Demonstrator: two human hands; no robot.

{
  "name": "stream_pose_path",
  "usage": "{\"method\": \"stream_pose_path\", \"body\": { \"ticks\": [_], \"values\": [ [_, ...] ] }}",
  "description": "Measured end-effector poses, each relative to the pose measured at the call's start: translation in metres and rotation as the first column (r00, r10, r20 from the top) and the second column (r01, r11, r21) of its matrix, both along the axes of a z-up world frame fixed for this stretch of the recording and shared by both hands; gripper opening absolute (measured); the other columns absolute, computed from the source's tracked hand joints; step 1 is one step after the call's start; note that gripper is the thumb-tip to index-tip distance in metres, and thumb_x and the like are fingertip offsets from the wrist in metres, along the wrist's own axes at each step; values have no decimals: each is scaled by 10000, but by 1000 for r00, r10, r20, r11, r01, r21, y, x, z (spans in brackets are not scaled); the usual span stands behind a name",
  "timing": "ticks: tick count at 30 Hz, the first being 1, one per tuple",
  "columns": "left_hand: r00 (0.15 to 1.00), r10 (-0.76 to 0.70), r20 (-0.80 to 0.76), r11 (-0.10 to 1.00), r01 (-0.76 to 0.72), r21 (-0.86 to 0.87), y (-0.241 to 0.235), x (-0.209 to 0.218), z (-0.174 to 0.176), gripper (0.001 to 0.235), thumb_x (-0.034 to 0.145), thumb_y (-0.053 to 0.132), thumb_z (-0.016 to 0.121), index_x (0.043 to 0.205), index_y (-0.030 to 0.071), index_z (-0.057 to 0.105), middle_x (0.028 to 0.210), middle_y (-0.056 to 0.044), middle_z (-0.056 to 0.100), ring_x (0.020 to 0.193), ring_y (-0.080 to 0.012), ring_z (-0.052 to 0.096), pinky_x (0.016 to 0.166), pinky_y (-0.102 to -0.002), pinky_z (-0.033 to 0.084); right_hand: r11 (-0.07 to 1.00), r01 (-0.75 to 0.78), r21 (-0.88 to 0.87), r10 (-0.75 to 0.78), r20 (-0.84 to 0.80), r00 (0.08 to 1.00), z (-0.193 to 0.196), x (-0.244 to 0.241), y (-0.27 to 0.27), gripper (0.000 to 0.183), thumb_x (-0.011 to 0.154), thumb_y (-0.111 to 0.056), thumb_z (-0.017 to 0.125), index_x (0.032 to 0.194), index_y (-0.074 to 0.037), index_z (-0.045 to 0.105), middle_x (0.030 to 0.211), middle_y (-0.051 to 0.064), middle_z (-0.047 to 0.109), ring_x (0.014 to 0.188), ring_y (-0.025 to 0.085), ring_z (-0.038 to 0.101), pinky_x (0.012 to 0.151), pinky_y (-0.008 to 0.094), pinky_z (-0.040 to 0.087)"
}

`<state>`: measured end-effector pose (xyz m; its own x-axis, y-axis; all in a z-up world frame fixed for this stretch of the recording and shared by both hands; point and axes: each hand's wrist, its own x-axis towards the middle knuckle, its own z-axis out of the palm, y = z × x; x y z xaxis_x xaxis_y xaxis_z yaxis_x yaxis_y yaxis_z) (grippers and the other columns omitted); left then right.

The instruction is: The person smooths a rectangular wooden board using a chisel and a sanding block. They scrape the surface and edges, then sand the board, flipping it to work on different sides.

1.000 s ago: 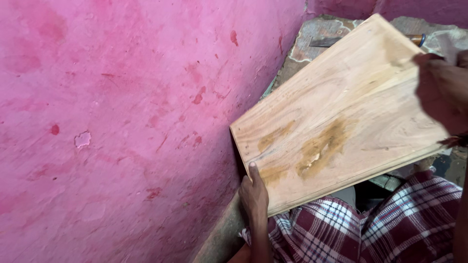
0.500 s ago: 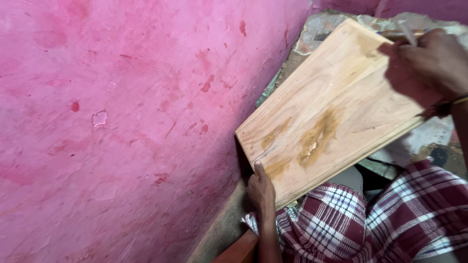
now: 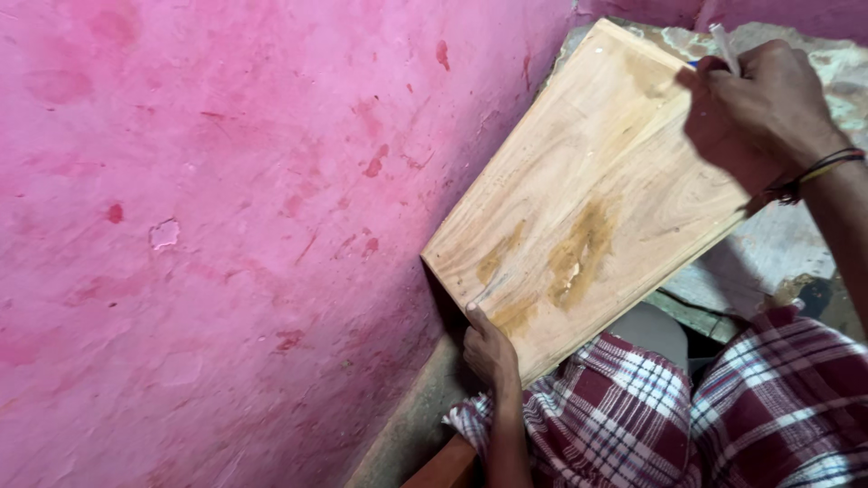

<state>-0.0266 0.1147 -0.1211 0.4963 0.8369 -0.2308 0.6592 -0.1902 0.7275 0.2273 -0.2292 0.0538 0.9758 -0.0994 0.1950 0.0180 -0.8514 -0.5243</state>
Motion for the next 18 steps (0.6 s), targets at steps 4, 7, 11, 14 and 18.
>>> {"method": "stream_pose_path", "body": {
  "ticks": [4,7,11,14,18],
  "values": [
    [997,37,62,999,-38,14,-1,13,-13,812,981,665,324,950,-42,722,984,-314,703,919,-537,636,824,-617,475,998,-45,-33,47,62,997,-23,23,-12,464,1126,-381,701,965,47,779,637,210,648,588,329,646,589,497,515],
    [998,38,52,997,-41,58,6,24,-15,821,992,669,323,933,-52,710,971,-317,700,919,-537,627,835,-624,449,993,-67,-95,74,71,995,-29,28,-17,452,1115,-333,690,931,68,788,666,216,653,584,309,647,640,475,532],
    [999,33,7,999,-34,34,7,27,-17,827,1010,668,299,940,-48,705,977,-317,711,930,-524,649,847,-618,457,998,12,63,-12,0,1000,-25,13,-8,347,1102,-320,673,1039,2,789,724,188,679,584,305,654,584,477,538],
    [999,48,13,999,-49,17,4,33,-18,819,1012,663,287,978,-37,712,1002,-320,704,952,-532,635,858,-621,446,995,-47,92,41,69,997,-19,4,-4,263,1089,-290,666,1093,-67,805,790,162,706,644,275,658,625,462,537],
    [996,77,45,997,-78,23,-1,31,-19,806,1001,659,280,1018,-21,712,1018,-310,711,967,-530,634,860,-621,447,996,-74,59,70,67,995,-26,5,-6,217,1044,-283,696,1127,-118,809,781,154,716,645,259,668,654,437,546]
  ]
}}
